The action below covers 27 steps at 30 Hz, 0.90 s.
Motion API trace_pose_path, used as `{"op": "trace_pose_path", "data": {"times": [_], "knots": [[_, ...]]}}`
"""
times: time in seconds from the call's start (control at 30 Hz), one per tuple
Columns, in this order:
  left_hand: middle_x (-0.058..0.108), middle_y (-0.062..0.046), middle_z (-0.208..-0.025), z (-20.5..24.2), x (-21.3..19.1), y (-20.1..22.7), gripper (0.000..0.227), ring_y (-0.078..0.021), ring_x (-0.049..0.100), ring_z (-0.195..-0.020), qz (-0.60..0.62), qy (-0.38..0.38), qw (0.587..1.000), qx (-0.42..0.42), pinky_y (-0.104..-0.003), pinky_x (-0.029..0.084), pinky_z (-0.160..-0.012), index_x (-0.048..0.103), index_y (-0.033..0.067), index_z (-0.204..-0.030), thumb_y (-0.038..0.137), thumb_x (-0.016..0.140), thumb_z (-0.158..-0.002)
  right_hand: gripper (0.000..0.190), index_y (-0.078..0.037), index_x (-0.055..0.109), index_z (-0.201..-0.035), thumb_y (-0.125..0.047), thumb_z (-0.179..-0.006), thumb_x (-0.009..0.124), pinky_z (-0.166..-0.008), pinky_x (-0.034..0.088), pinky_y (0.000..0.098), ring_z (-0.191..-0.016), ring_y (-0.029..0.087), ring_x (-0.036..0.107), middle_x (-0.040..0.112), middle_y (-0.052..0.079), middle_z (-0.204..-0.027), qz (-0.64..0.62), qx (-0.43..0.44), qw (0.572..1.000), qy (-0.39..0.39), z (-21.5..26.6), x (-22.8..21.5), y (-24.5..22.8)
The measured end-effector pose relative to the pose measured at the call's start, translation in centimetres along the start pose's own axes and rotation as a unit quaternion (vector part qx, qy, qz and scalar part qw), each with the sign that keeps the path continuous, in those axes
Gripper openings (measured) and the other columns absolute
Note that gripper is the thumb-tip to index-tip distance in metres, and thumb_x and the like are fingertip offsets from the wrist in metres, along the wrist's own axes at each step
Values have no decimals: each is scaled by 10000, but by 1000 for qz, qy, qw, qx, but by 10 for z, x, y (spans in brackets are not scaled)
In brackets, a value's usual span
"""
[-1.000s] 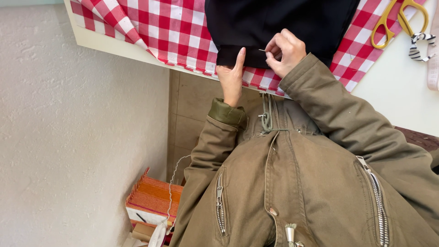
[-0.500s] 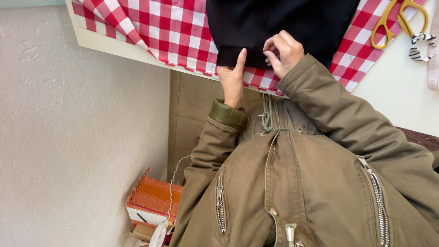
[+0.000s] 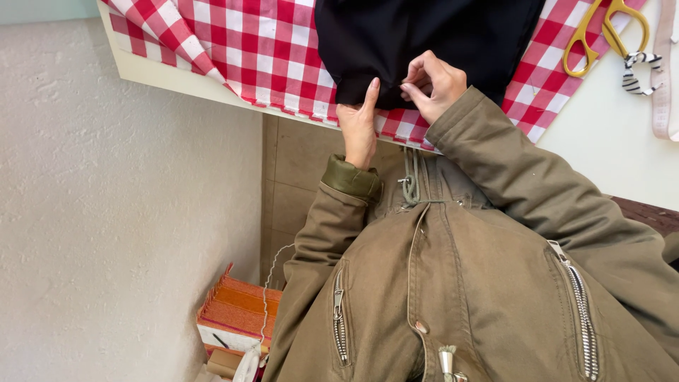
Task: Cutting and pinning black fabric on a checkered surface to prepare or tailor a garment.
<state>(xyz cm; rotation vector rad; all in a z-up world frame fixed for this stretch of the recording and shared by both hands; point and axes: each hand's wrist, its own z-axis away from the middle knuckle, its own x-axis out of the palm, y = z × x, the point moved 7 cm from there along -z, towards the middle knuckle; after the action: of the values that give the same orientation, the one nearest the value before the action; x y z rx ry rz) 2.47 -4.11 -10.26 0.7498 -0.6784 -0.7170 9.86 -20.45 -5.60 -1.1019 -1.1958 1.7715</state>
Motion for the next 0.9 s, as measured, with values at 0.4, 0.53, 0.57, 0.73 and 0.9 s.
{"op": "trace_pose_path", "data": {"times": [0.4, 0.53, 0.57, 0.73, 0.9], "knots": [[653, -35, -1294, 12, 16, 57, 509, -110, 633, -1161, 30, 25, 994, 100, -242, 496, -1039, 514, 26, -1413, -10, 713, -947, 253, -29, 642, -1080, 61, -927, 823, -743, 614, 285, -880, 180, 740, 658, 105, -1018, 73, -50, 996, 25, 26, -39, -23], [650, -105, -1328, 4, -25, 34, 522, -162, 629, -1192, 30, 20, 990, 138, -294, 503, -1062, 488, -60, -1466, -119, 716, -1000, 198, -30, 687, -1083, 8, -979, 851, -732, 590, 302, -827, 188, 712, 663, 107, -1033, 223, -1, 971, 82, 67, -118, -9], [667, -119, -1310, 4, -28, 37, 567, -165, 639, -1173, 12, 37, 990, 134, -291, 512, -1043, 475, -36, -1483, -123, 710, -974, 211, -3, 660, -1077, 1, -973, 844, -754, 595, 297, -870, 190, 712, 649, 116, -1045, 256, 6, 962, 93, 77, -133, 0], [682, -139, -1294, 9, -41, 40, 625, -167, 657, -1163, -6, 72, 986, 148, -274, 519, -1034, 452, -5, -1499, -115, 711, -941, 292, 32, 628, -1079, -10, -903, 858, -701, 570, 330, -779, 215, 678, 619, 153, -1061, 301, 48, 944, 126, 104, -157, 29], [691, -140, -1232, 7, -64, 30, 625, -142, 642, -1056, -117, 107, 964, 216, -260, 516, -947, 459, -15, -1498, -111, 761, -959, 145, -2, 649, -971, 30, -974, 791, -755, 579, 345, -853, 230, 695, 646, 114, -980, 356, 5, 928, 108, 102, -153, 37]]}}
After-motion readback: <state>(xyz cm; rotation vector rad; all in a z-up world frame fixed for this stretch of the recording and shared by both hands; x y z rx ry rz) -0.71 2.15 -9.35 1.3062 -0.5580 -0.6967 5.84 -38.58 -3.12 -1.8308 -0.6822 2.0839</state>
